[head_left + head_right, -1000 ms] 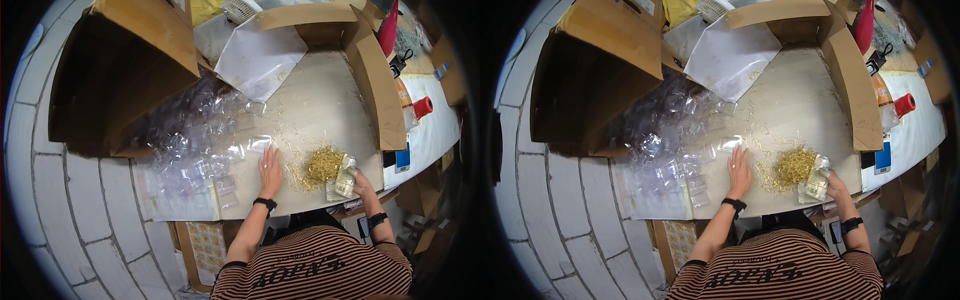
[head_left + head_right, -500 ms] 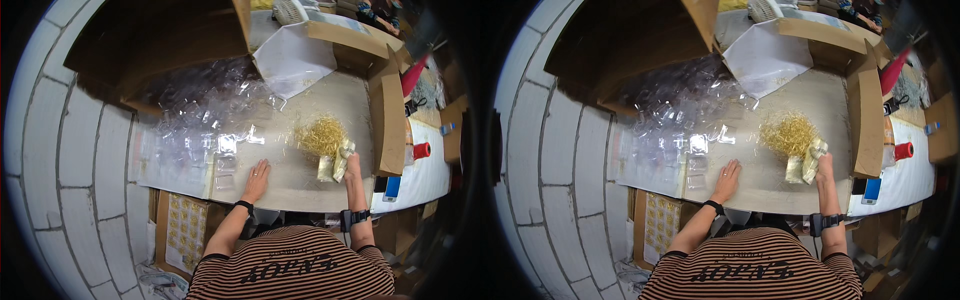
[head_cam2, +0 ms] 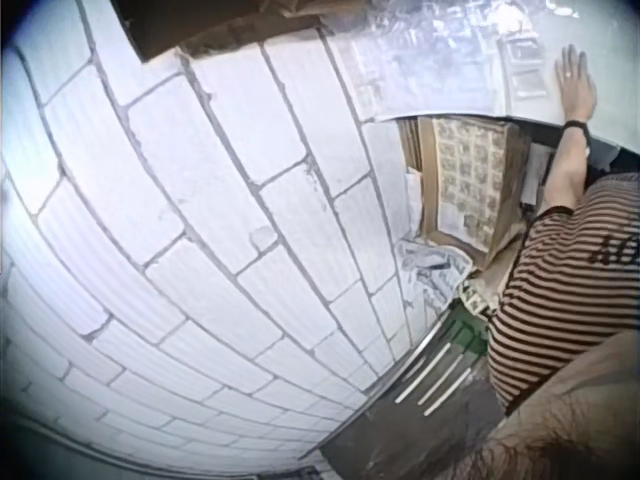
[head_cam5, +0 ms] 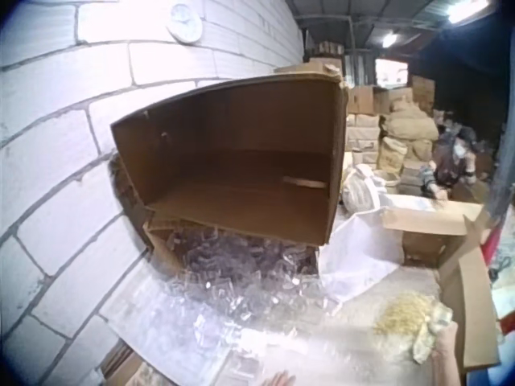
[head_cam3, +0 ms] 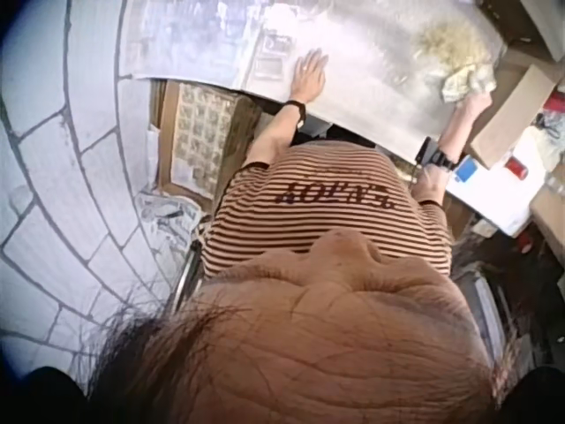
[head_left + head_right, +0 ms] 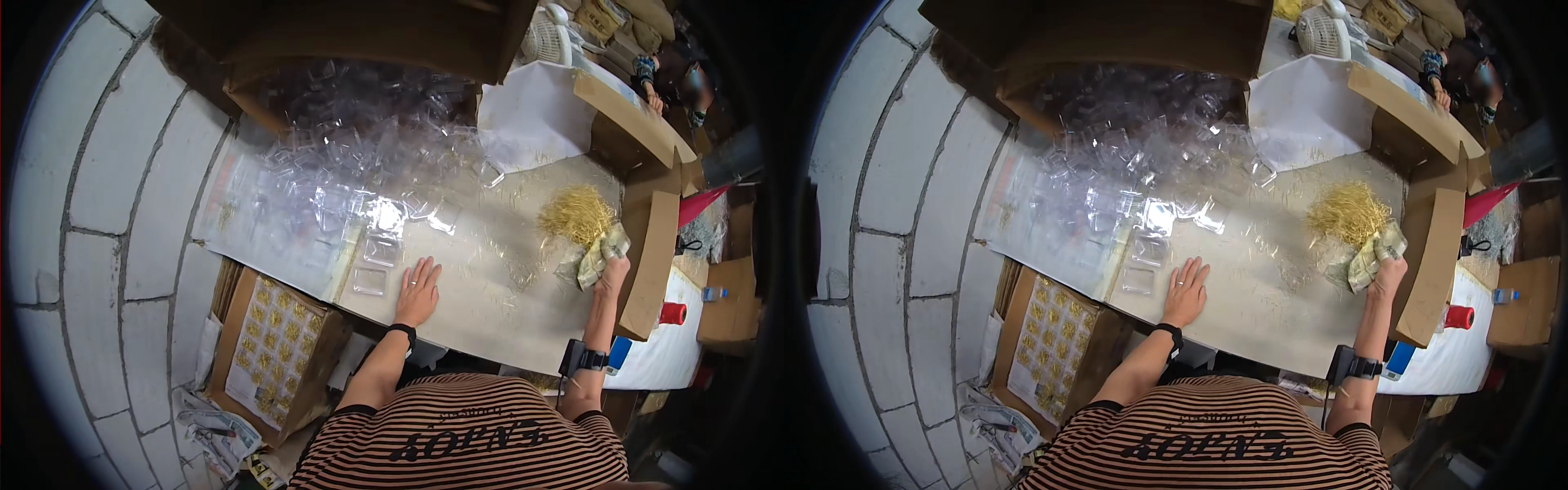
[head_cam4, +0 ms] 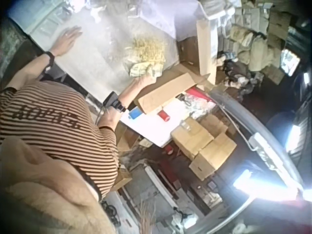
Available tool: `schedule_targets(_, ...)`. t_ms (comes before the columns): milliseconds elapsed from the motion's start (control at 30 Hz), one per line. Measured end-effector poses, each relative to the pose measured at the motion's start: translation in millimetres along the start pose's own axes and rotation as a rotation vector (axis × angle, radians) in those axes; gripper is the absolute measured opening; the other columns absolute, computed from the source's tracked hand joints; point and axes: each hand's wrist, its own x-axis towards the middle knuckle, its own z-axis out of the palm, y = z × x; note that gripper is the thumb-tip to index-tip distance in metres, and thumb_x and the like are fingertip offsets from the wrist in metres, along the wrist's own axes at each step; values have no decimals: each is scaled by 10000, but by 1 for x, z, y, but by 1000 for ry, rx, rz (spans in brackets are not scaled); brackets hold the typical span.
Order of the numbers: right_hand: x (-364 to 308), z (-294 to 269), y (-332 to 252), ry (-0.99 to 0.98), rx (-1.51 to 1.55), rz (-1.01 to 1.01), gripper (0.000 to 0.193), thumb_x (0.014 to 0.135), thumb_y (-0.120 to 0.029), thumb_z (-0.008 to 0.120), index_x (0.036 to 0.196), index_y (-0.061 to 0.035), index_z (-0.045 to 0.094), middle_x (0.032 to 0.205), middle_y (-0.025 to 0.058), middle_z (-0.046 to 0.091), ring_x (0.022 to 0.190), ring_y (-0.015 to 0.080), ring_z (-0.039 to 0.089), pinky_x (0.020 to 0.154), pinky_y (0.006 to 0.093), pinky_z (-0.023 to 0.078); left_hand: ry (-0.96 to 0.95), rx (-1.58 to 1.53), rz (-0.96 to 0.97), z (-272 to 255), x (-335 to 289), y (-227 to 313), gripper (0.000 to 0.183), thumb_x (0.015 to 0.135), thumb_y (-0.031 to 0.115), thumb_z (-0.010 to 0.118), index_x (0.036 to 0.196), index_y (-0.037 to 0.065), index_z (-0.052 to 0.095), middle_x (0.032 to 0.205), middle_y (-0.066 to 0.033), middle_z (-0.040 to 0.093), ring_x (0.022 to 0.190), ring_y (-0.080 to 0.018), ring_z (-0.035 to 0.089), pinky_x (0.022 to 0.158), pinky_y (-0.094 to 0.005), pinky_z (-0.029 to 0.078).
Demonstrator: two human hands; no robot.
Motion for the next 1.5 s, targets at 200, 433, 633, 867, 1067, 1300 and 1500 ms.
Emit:
schedule_targets(200, -6, 23, -7, -63, -26, -58, 264, 783, -3, 608, 1045, 11, 585, 920, 43, 612, 760, 141, 599, 674, 267, 486, 24, -17, 1, 1, 2, 2, 479, 834, 143, 467, 1308, 118, 402, 1422, -80, 287, 1335, -231, 226, 1079, -445, 175)
schedule_targets(433, -19, 53, -19, -123, -129, -94, 303, 755, 4, 626, 1053, 19, 573, 901, 47, 612, 759, 144, 598, 656, 273, 489, 44, -8, 4, -3, 6, -2, 463, 840, 145, 475, 1297, 107, 416, 1428, -74, 282, 1334, -223, 228, 1079, -440, 189)
schedule_targets(633, -23, 47, 7, -62, -46, -19, 239, 781, 34, 593, 1019, 17, 600, 890, 38, 609, 746, 122, 589, 643, 268, 484, 58, -37, 4, 0, 4, -3, 456, 836, 139, 464, 1289, 112, 424, 1412, -83, 306, 1328, -232, 244, 1075, -448, 183)
schedule_targets(867, -11, 24, 43, 188, 305, 443, 154, 887, -55, 475, 1007, -2, 556, 812, 87, 587, 695, 219, 597, 606, 327, 514, 39, -19, -7, 0, 5, -3, 467, 836, 152, 475, 1297, 110, 416, 1415, -67, 299, 1335, -218, 223, 1081, -442, 187)
schedule_targets(1067, -37, -24, 105, -5, 878, 678, 97, 879, -144, 477, 865, -64, 529, 661, 27, 492, 503, 111, 413, 436, 223, 326, 1, -2, 0, 0, 6, 0, 468, 836, 141, 468, 1301, 125, 412, 1419, -61, 292, 1340, -211, 212, 1084, -438, 181)
schedule_targets(1300, -66, 4, 96, -20, 804, 573, 142, 868, -191, 528, 890, -51, 527, 678, 12, 472, 491, 70, 344, 425, 186, 285, -45, 16, -22, 2, 1, 2, 476, 837, 128, 458, 1309, 136, 400, 1433, -58, 269, 1343, -206, 207, 1089, -436, 168)
schedule_targets(1500, -63, 12, 91, -312, 1337, 550, 142, 868, -159, 509, 891, -18, 508, 702, 38, 433, 534, 87, 358, 457, 200, 291, -42, 27, -20, -7, 8, 3, 511, 804, 87, 480, 1307, 112, 394, 1429, -75, 270, 1338, -231, 219, 1080, -453, 170)
